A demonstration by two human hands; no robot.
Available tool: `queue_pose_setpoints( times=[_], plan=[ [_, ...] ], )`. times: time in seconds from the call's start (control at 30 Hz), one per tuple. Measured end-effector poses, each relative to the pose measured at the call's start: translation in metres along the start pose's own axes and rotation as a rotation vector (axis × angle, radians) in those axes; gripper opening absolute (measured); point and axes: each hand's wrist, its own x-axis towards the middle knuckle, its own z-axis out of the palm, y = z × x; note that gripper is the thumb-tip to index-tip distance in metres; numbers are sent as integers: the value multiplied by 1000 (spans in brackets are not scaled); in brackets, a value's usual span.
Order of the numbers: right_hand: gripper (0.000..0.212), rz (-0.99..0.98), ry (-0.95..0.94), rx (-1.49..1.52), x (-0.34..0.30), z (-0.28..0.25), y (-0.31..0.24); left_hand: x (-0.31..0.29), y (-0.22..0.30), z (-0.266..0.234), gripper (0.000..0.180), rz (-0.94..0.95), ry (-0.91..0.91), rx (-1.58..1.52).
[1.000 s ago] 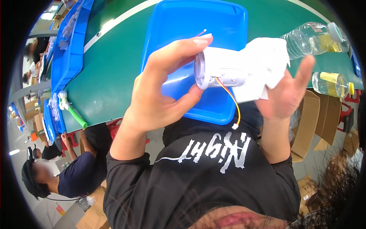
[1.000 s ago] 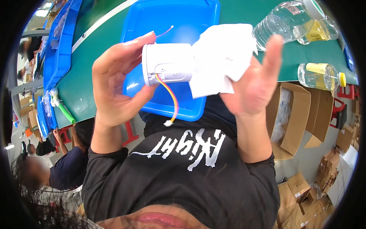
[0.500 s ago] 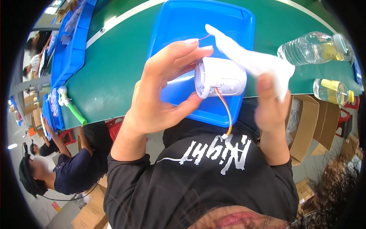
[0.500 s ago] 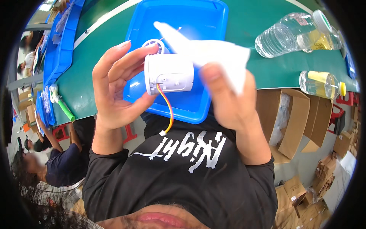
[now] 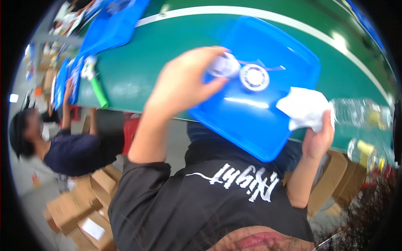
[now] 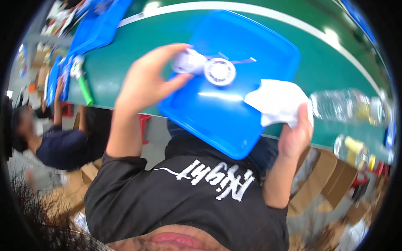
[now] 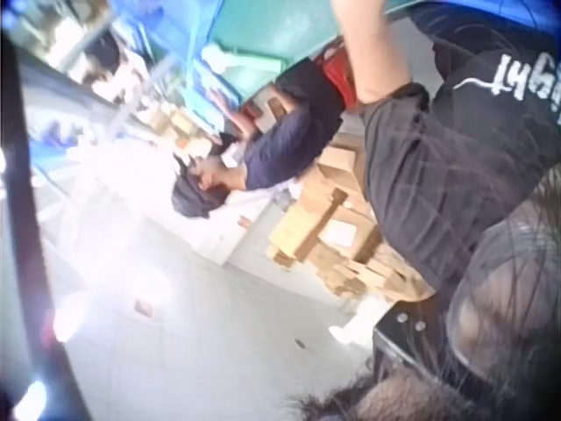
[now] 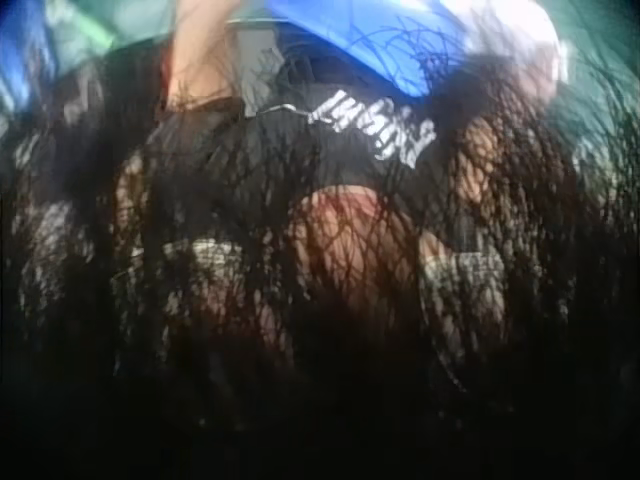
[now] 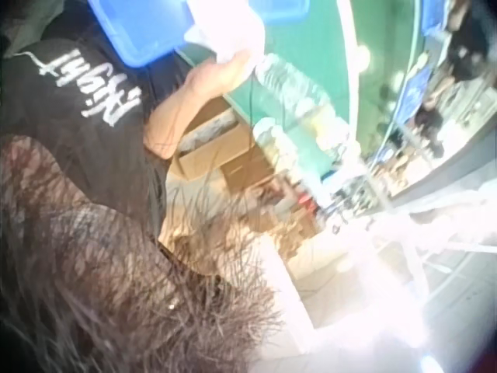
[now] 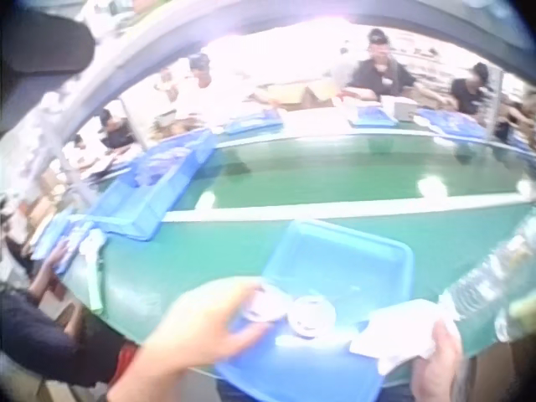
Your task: Wiping and cleaning small white cylindrical electronic components with a white cloth at an assembly line station.
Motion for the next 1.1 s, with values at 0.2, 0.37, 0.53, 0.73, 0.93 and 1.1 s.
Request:
queue_pose_setpoints(
  times=[0.2,0.37,0.53,0.73,0.93,1.1],
  plan=[
    [49,19,-22,37,7,-20,-2,2,0,22,53,78,-71,-243],
    [46,23,-12,-26,6,-4,-6,11,-27,6,51,-79,40,-301],
    [44,52,61,-102,6,6,-15,36,-39,40,54,-82,8,-228],
    [42,130,-5,-96,21,20,-17,52,-41,65,44,-102,39,-262],
    [39,194,-82,-202,63,52,-20,70,-67,83,42,-234,198,-375],
    [43,141,-293,-150,76,90,-41,97,-57,94,45,-408,248,-320]
  ],
)
